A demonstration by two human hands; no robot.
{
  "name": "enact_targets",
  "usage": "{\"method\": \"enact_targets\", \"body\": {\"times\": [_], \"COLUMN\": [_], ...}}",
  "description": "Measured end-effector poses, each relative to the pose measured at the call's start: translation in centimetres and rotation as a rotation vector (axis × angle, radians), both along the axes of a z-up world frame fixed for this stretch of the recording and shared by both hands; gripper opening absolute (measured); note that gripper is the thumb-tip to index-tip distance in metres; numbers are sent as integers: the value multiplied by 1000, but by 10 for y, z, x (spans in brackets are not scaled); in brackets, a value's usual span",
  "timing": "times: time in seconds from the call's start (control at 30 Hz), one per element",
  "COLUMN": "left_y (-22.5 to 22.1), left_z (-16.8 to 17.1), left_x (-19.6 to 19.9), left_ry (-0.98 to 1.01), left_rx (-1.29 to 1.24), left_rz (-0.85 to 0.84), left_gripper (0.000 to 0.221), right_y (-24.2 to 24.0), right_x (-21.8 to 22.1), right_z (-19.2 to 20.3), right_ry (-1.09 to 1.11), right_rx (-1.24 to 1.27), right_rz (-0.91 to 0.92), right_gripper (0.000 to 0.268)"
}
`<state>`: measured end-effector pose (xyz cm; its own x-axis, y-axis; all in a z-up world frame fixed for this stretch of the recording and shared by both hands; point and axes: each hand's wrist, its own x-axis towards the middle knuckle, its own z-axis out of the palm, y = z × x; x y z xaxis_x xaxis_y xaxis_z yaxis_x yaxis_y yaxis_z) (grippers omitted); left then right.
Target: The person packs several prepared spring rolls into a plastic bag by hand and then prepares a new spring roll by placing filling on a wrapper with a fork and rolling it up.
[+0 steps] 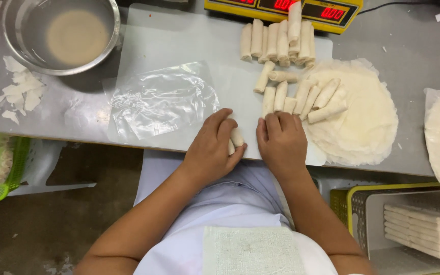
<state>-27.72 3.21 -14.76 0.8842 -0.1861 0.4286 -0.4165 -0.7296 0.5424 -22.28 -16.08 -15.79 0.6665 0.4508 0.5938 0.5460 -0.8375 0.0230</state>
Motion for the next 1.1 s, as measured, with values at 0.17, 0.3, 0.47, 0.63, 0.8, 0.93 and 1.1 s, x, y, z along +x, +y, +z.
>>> {"method": "enact_targets", "body": {"times": [0.17,0.3,0.47,0.63,0.8,0.93,1.1], "left_y": [8,8,0,-9,-6,-7,-18], "left_z": [6,9,8,1,-4,1,11], "left_x": [0,1,1,4,4,3,11], "left_ry": [114,124,156,118,110,154,235], "left_rx": [-39,-24,14,59,21,29,215], "left_rz": [-82,-109,-83,-3,16,5,6], "left_gripper": [57,59,68,66,70,76,73], "right_y": [-2,4,6,0,-4,-3,-11], "right_x": [-29,-39,-36,-4,-5,-37,-41], "right_z": [15,22,37,28,4,24,50], "right_ry": [223,446,744,348,250,491,651], "right_rx": [193,305,383,109,61,188,323], "right_rz": [63,90,90,-54,-38,27,116], "right_gripper": [15,16,22,28,23,23,23]}}
